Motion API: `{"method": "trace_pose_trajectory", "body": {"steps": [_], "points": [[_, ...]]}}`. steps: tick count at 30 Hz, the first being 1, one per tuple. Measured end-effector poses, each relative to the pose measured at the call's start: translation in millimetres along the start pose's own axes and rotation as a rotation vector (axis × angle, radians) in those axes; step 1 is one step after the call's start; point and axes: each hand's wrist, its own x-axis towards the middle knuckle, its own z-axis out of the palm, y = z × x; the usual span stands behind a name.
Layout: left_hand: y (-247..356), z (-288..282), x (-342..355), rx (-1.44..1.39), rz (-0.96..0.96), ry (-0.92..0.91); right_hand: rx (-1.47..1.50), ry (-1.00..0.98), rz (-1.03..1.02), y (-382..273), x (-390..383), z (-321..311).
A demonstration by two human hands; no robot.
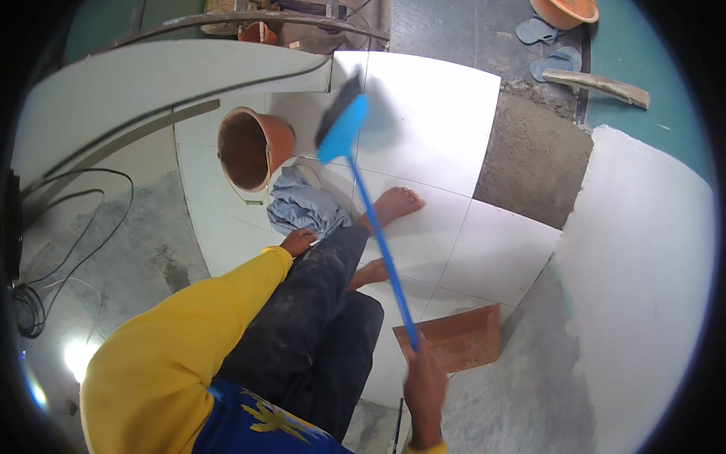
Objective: The person is installing floor tiles in a room. They spread cement on the floor, place a white tile, and then apply cement to the back of a terracotta tile using a trowel.
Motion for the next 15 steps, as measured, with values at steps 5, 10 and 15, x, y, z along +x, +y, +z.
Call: {"method": "trace_pose_trajectory", "body": {"steps": [5, 10, 15], "points": [[8, -24, -37, -0.161, -0.121, -0.222, -0.001, 0.143, -0.091, 50, 51, 43], [-77, -48, -15, 0.126, 0.032, 0.081, -0.120, 0.447, 0.117, 105, -88, 13], [-10, -1, 12, 0.571, 0.420, 0.288, -0.006, 0.220, 0.652, 134, -179, 59]]}}
